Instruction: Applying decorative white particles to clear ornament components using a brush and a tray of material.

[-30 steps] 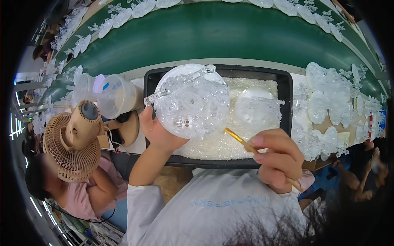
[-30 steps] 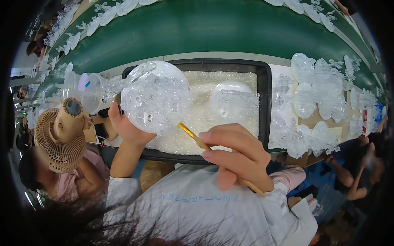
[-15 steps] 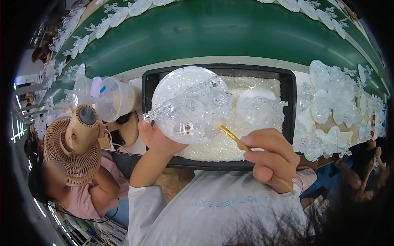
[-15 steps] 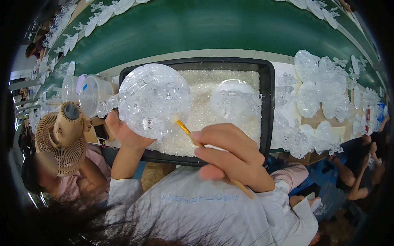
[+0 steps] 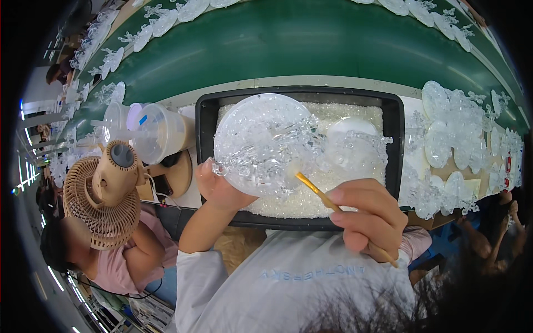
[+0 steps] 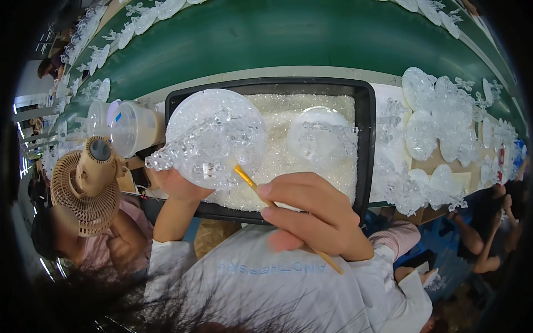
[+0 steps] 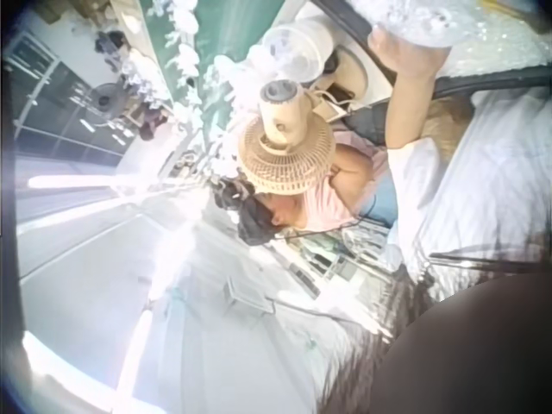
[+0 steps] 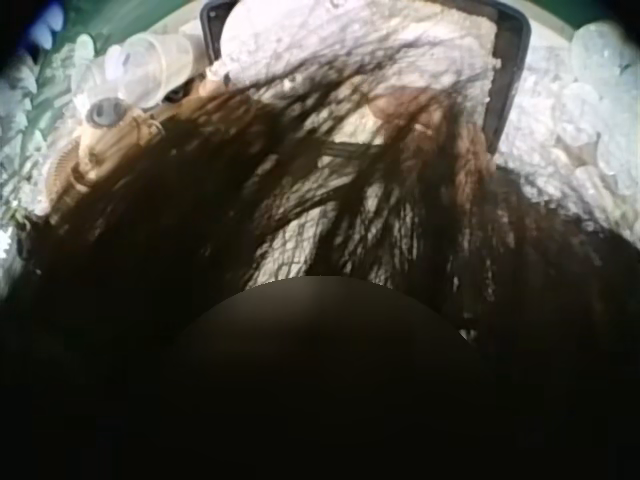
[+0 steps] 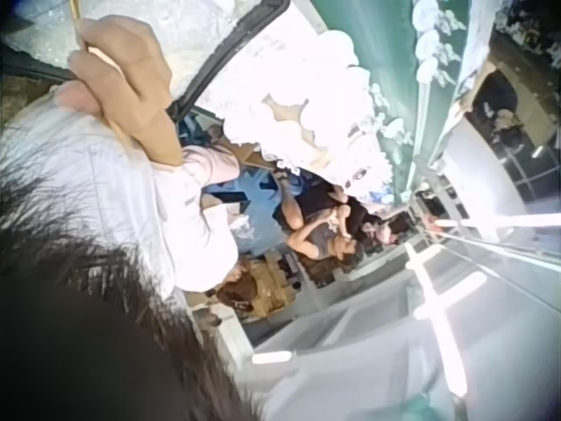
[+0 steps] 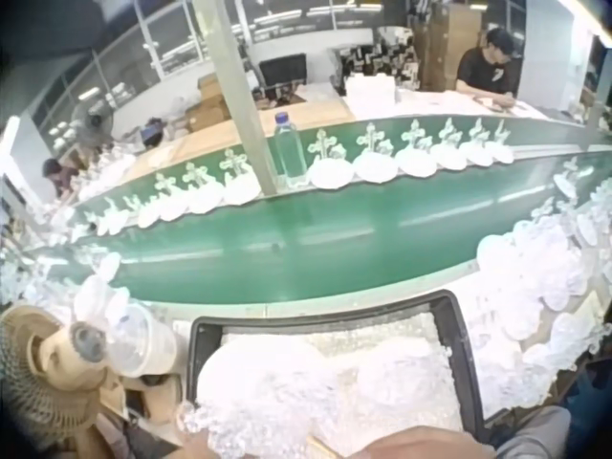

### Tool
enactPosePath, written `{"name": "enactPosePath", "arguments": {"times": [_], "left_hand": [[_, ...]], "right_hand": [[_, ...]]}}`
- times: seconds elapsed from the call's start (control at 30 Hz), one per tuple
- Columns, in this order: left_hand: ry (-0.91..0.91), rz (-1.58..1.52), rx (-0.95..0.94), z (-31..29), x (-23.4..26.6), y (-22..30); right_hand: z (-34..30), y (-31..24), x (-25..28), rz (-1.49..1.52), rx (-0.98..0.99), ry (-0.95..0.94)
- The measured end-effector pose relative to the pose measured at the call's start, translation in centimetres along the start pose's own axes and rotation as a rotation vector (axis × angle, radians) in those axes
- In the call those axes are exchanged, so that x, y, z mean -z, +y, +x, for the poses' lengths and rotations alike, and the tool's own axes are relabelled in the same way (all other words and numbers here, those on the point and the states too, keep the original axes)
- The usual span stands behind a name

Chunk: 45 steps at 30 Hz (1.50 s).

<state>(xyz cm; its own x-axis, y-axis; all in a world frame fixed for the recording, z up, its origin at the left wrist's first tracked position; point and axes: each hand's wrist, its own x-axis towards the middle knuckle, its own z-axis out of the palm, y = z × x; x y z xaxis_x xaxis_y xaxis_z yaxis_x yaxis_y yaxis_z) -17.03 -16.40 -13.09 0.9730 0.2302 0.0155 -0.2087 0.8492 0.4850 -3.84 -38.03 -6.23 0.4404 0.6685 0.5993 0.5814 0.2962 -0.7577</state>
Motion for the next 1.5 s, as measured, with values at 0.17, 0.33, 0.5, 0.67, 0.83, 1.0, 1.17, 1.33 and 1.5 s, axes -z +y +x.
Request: {"name": "enactPosePath", "arguments": {"times": [0.17, 0.33, 0.5, 0.67, 0.83, 1.0, 1.17, 1.33, 1.5], "left_hand": [[-0.018, -0.022, 0.014, -0.3, 0.3, -0.2], [-0.005, -0.051, 0.031, -0.3, 0.2, -0.3], [-0.055, -0.146, 0.046, 0.0, 0.1, -0.4], [-0.063, -0.103, 0.070, 0.0, -0.1, -0.3], [0.177, 0.215, 0.104, -0.5, -0.3, -0.3], [-0.053, 0.081, 0.088, -1.1, 0.0, -0.2], [0.057, 0.201, 0.142, -1.5, 0.3, -0.1], [-0.006, 0.138, 0.156, -1.5, 0.2, -0.2], [-0.023, 0.156, 0.197, -1.2, 0.2, -0.3]], "right_hand": [[0.2, 0.2, -0.2, -0.044, 0.056, 0.016], [0.3, 0.1, -0.1, 0.019, 0.079, 0.011], [-0.1, 0.2, -0.2, -0.009, 0.043, 0.060], [-0.1, 0.3, -0.9, -0.055, 0.077, 0.179], [0.6, 0.3, -1.6, -0.063, 0.141, 0.122], [0.5, 0.1, -1.4, -0.184, 0.141, 0.057], [0.0, 0.4, -1.5, -0.216, 0.237, 0.162], [-0.4, 0.1, -1.2, -0.283, 0.335, 0.173], [-0.5, -0.2, -1.1, -0.328, 0.267, 0.122]]}}
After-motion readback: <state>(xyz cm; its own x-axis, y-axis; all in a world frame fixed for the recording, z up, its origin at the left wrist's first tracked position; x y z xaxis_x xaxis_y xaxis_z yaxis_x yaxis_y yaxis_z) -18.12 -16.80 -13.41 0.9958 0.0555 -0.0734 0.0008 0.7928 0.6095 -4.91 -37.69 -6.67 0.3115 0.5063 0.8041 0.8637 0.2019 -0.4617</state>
